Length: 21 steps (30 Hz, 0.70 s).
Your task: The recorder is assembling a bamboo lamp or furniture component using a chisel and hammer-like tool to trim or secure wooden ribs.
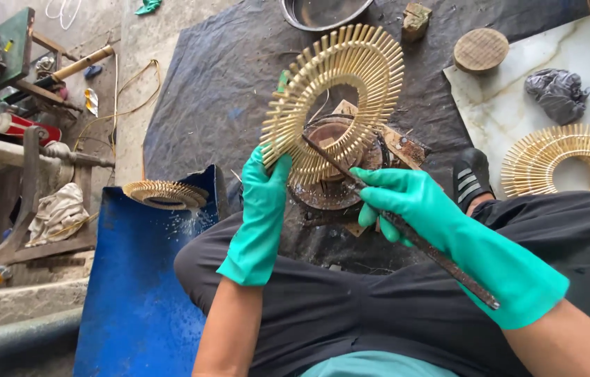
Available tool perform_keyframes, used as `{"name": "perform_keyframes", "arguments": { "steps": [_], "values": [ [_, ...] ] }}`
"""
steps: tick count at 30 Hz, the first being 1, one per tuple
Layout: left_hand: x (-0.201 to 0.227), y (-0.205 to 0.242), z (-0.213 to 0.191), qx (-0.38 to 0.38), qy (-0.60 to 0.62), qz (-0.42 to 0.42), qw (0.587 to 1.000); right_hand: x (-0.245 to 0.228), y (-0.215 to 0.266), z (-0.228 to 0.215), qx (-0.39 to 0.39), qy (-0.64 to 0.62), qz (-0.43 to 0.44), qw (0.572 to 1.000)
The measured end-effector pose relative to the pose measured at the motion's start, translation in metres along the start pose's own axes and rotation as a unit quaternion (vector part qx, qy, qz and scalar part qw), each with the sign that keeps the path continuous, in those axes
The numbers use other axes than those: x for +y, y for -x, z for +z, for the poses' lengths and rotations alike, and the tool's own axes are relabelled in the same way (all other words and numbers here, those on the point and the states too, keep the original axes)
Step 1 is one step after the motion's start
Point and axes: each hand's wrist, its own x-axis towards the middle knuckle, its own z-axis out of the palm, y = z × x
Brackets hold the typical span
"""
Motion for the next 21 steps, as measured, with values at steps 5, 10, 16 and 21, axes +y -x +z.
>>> {"name": "perform_keyframes", "arguments": {
  "steps": [5, 10, 16, 21],
  "values": [
    [0.014, 0.002, 0.003, -0.02, 0.037, 0.02, 0.999, 0.006, -0.007, -0.006, 0.001, -0.046, -0.029, 0.999],
    [0.005, 0.005, -0.004, 0.036, 0.0, 0.024, 0.999, 0.001, -0.002, 0.0, -0.009, -0.06, -0.034, 0.998],
    [-0.017, 0.007, -0.007, 0.082, 0.067, -0.013, 0.994, 0.003, 0.001, 0.015, 0.089, -0.116, -0.092, 0.985],
    [-0.014, 0.004, -0.004, 0.091, 0.055, -0.021, 0.994, -0.006, 0.005, 0.003, -0.021, -0.007, 0.006, 1.0]
  ]
}}
